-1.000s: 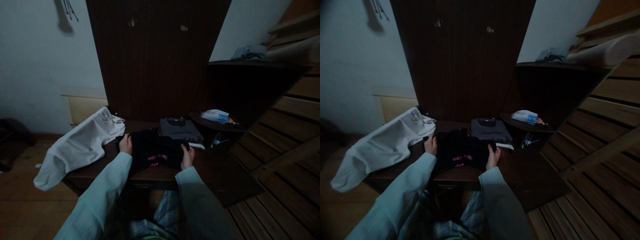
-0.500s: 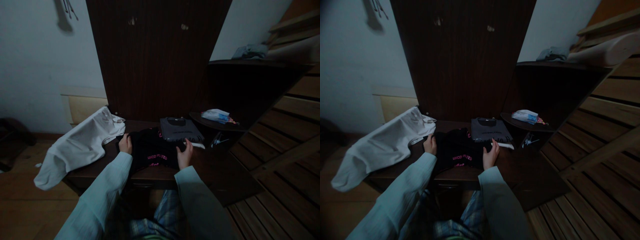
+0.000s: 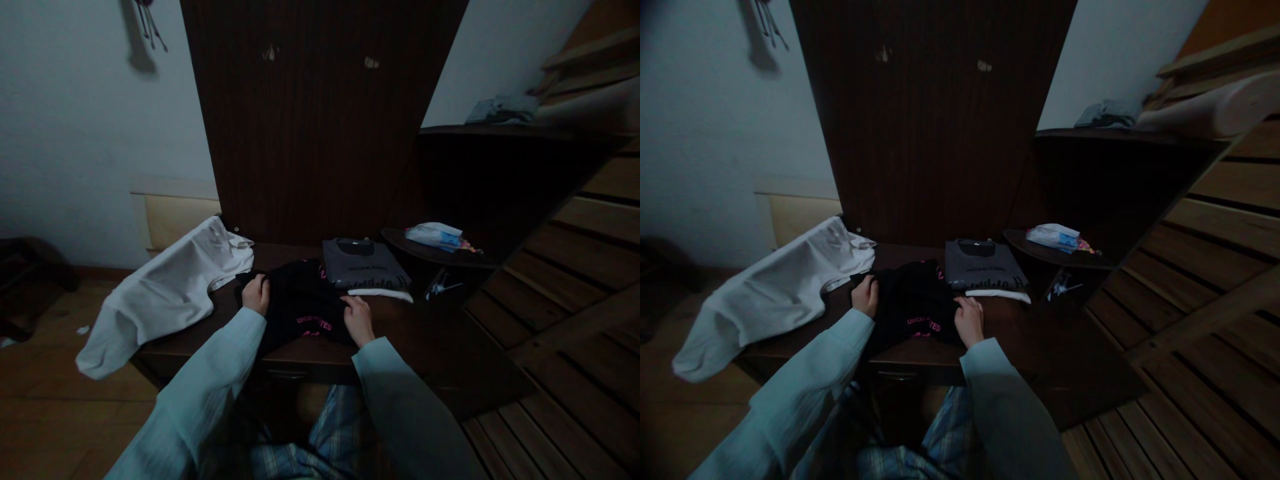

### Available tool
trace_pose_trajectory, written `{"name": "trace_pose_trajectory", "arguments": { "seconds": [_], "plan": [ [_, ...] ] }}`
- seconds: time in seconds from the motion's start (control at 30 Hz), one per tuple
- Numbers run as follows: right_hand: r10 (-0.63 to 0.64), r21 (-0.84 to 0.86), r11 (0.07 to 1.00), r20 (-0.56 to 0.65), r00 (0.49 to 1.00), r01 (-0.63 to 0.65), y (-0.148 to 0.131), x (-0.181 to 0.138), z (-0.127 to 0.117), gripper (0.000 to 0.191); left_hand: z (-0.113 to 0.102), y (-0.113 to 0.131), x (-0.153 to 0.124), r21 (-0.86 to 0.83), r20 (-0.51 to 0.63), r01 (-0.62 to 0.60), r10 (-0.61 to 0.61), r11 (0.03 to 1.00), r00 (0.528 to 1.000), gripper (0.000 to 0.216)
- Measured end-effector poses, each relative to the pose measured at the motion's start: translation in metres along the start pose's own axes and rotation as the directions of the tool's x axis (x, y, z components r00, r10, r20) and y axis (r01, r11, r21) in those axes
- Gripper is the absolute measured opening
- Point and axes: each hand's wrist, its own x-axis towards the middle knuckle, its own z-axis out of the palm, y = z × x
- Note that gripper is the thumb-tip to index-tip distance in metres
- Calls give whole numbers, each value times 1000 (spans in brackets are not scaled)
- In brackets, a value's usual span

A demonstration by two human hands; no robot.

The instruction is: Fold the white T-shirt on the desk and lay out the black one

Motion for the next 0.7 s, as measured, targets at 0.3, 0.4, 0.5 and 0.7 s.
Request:
{"name": "trace_pose_trajectory", "arguments": {
  "seconds": [0.3, 0.4, 0.5, 0.7],
  "plan": [
    [-196, -46, 971, 399, 896, 233, 21, -9, -50, 36, -84, -7, -26, 92, 730, -268, 118, 959, 673, 51],
    [-292, -16, 940, 475, 830, 340, 13, -23, -71, 32, -105, 0, -36, 154, 830, -377, 87, 913, 551, 60],
    [-373, -13, 889, 559, 740, 457, -3, -35, -93, 20, -115, 10, -33, 169, 895, -457, 59, 873, 443, 42],
    [-382, -147, 831, 550, 742, 537, -20, -26, -134, 39, -143, 24, 4, 77, 874, -532, 199, 843, 442, 5]
  ]
}}
